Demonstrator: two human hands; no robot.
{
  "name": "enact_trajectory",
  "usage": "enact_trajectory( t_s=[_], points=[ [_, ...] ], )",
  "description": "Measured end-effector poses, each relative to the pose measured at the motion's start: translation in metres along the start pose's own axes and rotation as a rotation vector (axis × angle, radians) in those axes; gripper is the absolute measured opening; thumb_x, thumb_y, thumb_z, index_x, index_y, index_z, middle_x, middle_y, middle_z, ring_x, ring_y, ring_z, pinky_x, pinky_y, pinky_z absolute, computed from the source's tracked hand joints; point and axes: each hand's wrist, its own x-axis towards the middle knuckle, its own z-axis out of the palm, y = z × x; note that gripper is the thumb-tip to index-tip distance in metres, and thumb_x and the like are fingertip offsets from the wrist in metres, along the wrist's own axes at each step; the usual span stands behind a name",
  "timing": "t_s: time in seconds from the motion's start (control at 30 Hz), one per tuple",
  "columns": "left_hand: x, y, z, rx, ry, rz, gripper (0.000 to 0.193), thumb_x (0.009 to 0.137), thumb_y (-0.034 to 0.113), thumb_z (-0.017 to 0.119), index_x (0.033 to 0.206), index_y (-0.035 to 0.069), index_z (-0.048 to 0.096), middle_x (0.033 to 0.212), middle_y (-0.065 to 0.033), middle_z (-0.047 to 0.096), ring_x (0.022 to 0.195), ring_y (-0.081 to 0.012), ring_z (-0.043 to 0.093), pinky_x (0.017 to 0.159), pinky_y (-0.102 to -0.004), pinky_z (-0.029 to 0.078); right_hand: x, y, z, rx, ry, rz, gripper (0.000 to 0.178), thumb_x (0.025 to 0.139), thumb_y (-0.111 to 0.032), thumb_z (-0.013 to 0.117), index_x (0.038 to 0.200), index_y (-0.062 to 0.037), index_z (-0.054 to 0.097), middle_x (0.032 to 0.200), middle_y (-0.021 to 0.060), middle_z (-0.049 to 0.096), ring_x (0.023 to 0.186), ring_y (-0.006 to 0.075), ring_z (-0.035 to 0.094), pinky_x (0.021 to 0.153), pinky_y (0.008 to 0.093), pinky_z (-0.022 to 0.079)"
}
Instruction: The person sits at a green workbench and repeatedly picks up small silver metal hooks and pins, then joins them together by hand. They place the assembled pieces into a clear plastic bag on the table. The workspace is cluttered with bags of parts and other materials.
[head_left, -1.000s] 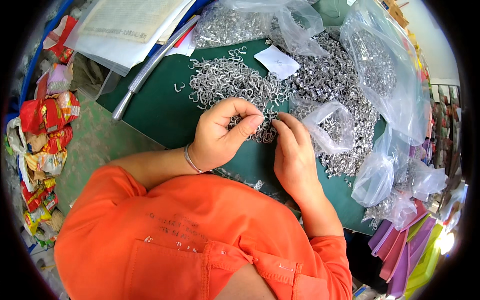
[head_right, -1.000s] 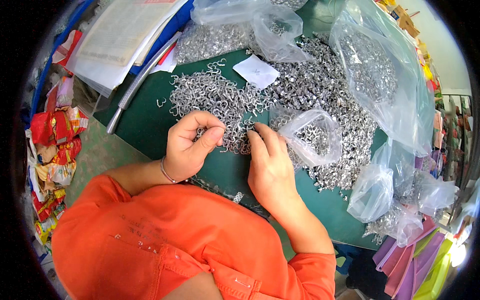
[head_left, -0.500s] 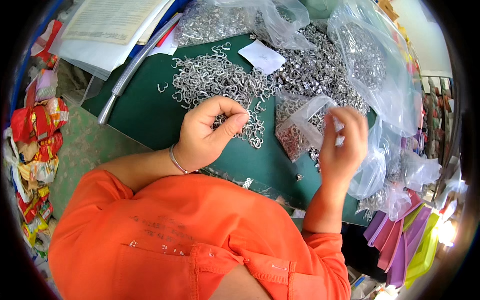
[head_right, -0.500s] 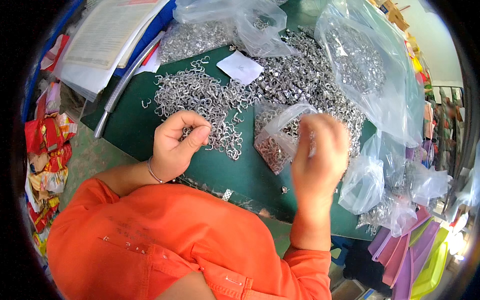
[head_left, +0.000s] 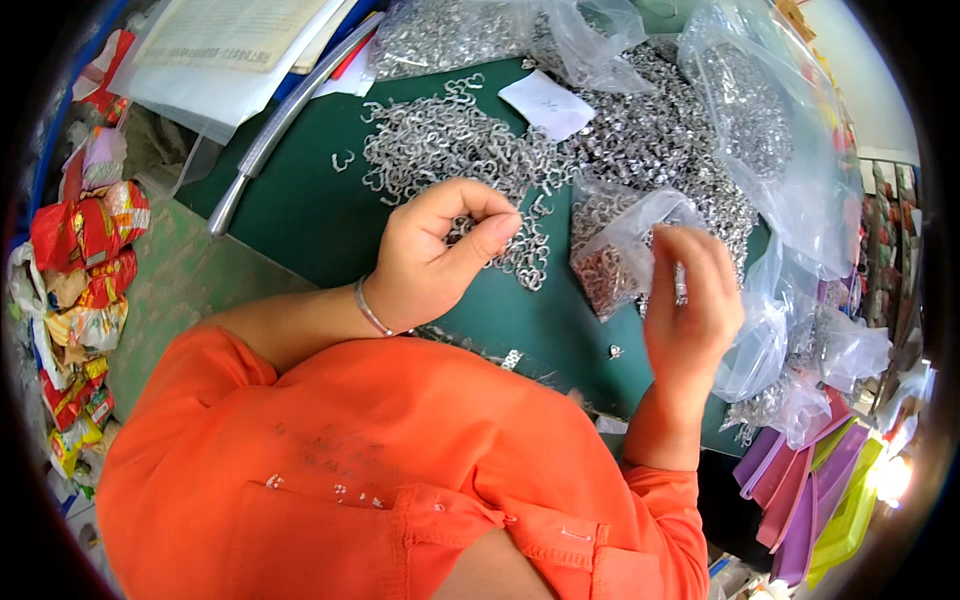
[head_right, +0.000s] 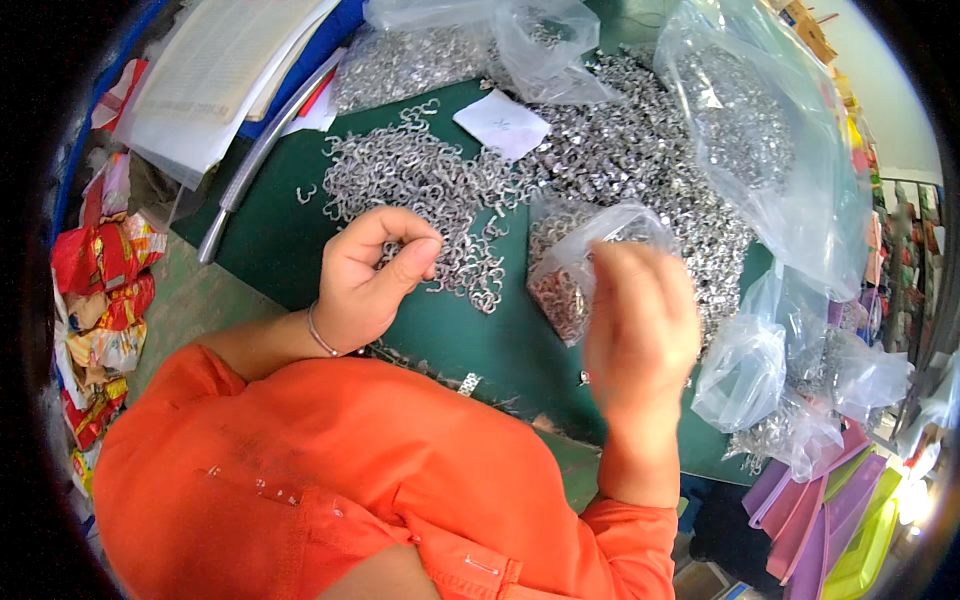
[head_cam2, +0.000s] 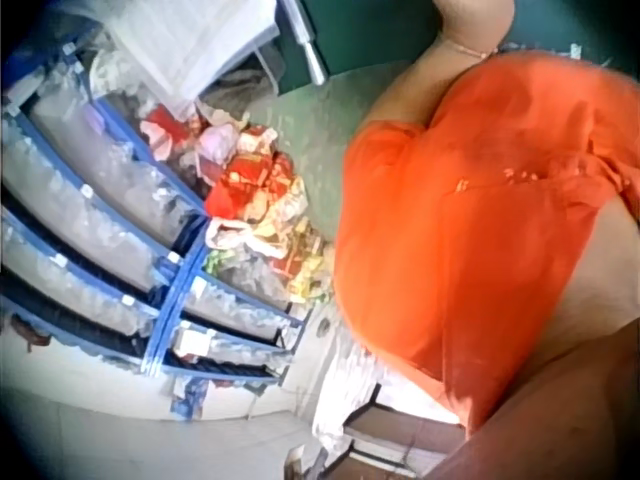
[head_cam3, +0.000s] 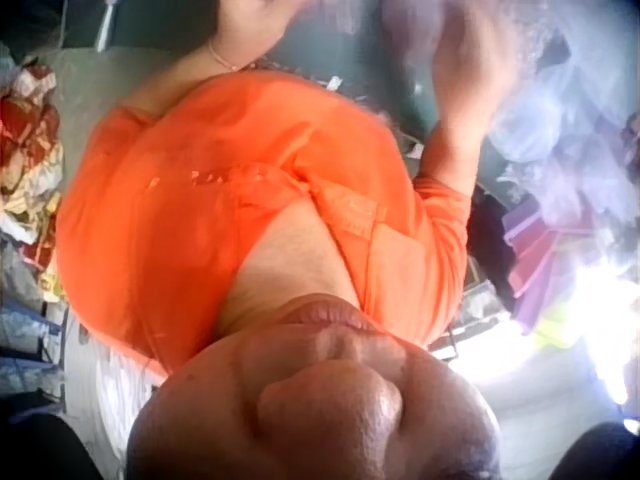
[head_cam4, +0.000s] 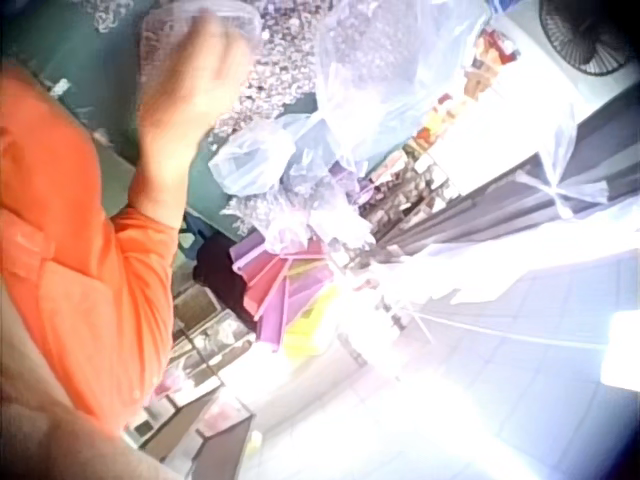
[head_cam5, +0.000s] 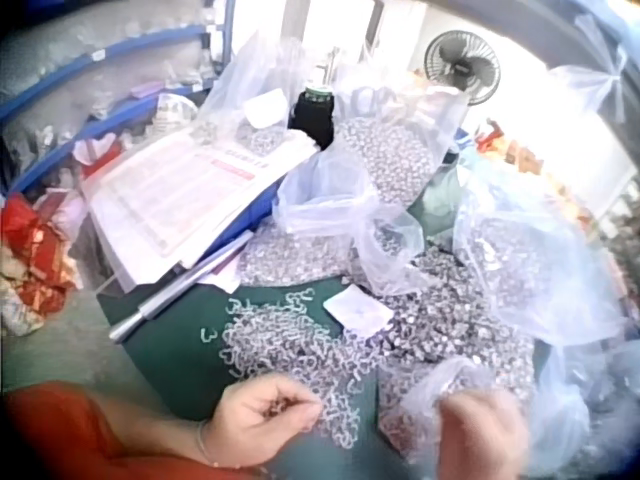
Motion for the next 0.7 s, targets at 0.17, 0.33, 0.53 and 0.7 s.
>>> enact_trajectory(
  t_s=[0.17,0.33,0.53,0.7],
  points=[
    [0.001,-0.002,0.0,0.024,-0.022,0.046,0.006,0.092,0.004,0.06,0.096,-0.001,0.06,0.083,-0.0026,0.061,0.072,-0.0062,0.055,0.064,-0.0207,0.047,-0.016,-0.03,0.034,0.037,-0.3,-0.125,0.026,0.07,0.0,0.066,0.095,-0.0021,0.064,0.093,0.0075,0.062,0.078,0.0239,0.056,0.067,0.0353,0.046],
    [0.0,-0.002,-0.001,0.088,-0.056,0.072,0.008,0.093,0.004,0.059,0.1,0.0,0.059,0.086,-0.003,0.06,0.074,-0.0061,0.055,0.065,-0.02,0.046,-0.018,-0.028,0.05,-0.119,-0.347,-0.167,0.025,0.072,-0.01,0.061,0.096,-0.0066,0.065,0.092,0.0036,0.061,0.075,0.022,0.051,0.063,0.0329,0.04],
    [0.0,-0.002,0.001,0.145,-0.015,0.072,0.007,0.089,0.005,0.065,0.092,-0.001,0.063,0.085,-0.0034,0.064,0.076,-0.008,0.059,0.068,-0.0224,0.049,-0.014,-0.029,0.043,0.153,-0.104,-0.122,0.023,0.07,0.001,0.068,0.093,-0.004,0.066,0.089,0.0074,0.062,0.074,0.0241,0.057,0.062,0.0332,0.047],
    [0.001,-0.002,0.0,0.206,-0.114,0.032,0.01,0.088,0.005,0.066,0.095,-0.001,0.064,0.087,-0.0061,0.066,0.08,-0.0112,0.062,0.072,-0.0244,0.05,-0.019,-0.033,0.049,0.586,-0.112,0.174,0.021,0.075,0.007,0.07,0.093,-0.0013,0.065,0.086,0.011,0.064,0.074,0.0252,0.064,0.061,0.031,0.052]
  ],
)
